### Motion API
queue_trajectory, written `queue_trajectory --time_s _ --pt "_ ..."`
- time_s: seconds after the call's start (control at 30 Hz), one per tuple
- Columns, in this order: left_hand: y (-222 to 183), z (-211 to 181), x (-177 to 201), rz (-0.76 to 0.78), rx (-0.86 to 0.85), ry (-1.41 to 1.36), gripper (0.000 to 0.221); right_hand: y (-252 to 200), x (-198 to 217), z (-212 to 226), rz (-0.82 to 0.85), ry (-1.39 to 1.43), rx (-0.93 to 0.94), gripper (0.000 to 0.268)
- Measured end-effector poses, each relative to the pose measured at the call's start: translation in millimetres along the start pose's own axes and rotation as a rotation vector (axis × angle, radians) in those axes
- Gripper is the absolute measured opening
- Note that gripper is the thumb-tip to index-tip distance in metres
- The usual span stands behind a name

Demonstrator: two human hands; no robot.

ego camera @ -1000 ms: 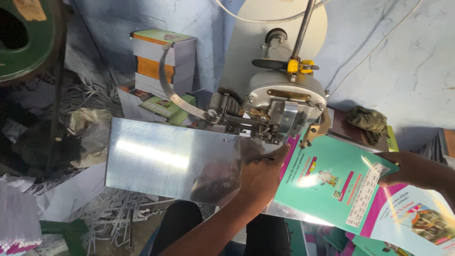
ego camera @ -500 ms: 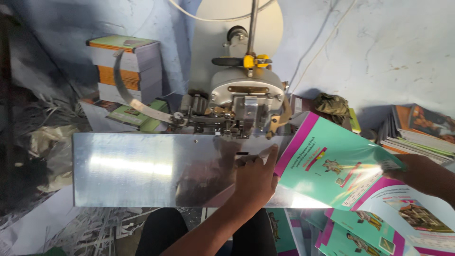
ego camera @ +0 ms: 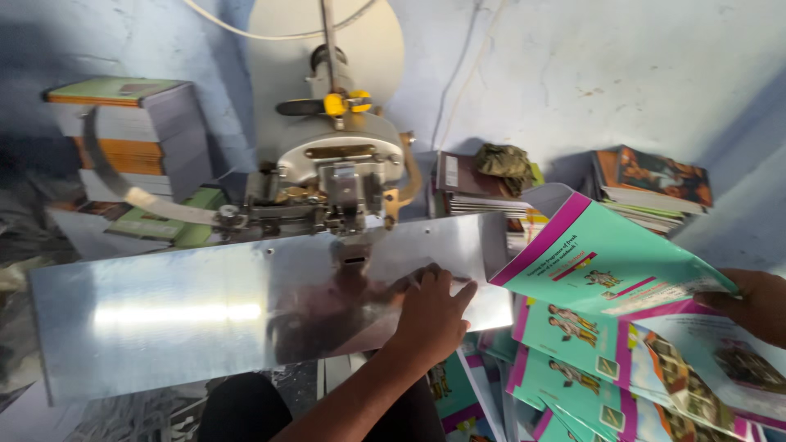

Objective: The person repeatedly picks up a book cover, places it on a sewing machine, and stitches the spine. They then remove the finished book and repeat the process with the next cover from a stack.

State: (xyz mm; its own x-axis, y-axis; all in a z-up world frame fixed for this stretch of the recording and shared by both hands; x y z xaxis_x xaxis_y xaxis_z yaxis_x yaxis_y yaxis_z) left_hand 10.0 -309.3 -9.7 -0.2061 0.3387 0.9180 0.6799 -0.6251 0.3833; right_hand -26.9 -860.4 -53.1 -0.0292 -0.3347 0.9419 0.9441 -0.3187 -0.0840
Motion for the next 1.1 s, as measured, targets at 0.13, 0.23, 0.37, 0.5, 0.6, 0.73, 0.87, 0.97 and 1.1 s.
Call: queue_trajectory --time_s 0.13,0.23,0.37,0.5,0.6,0.73,0.87,0.97,1.1 --pt "5 -14 -11 0.034 -0.036 0.046 0.064 -40 16 -8 -0.140 -0.051 -0.042 0.032" --pt "9 -18 -13 0.004 -0.048 0.049 0.066 -65 28 -10 -0.236 -0.168 -0.016 0.028" --pt "11 -20 -13 -0.025 -0.049 0.046 0.065 -94 40 -10 -0.397 -0.218 0.088 0.024" --pt "10 -20 -12 -0.044 -0.046 0.049 0.062 -116 42 -7 -0.650 -0.340 0.169 0.021" --pt "11 -21 -13 -0.036 -0.034 0.039 0.061 -116 28 -11 -0.706 -0.405 0.138 0.021" --pt "9 -23 -15 -0.023 -0.026 0.030 0.066 -75 -36 -37 -0.301 -0.439 -0.163 0.043" --pt "6 -22 -11 -0.089 -0.038 0.006 0.066 -57 -141 -50 0.178 -0.292 -0.339 0.048" --pt "6 -19 -15 -0.035 -0.014 -0.043 0.066 -61 -190 -41 0.279 -0.301 -0.340 0.045" --pt "6 -19 -14 -0.068 -0.042 -0.026 0.066 -60 -209 -20 0.271 -0.254 -0.341 0.042"
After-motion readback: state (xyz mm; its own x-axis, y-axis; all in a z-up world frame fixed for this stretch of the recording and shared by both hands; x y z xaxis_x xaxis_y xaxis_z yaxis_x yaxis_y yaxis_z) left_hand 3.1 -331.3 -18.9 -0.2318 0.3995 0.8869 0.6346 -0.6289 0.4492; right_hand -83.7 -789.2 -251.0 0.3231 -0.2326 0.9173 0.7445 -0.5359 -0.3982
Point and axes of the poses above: each hand's wrist, its own y-axis towards the middle knuckle, its own x-axis out of the back of the hand, z = x × y, the point moved 6 cm from there along y, towards the middle knuckle, and after that the axes turned 6 degrees about y, right-handed, at the moved point
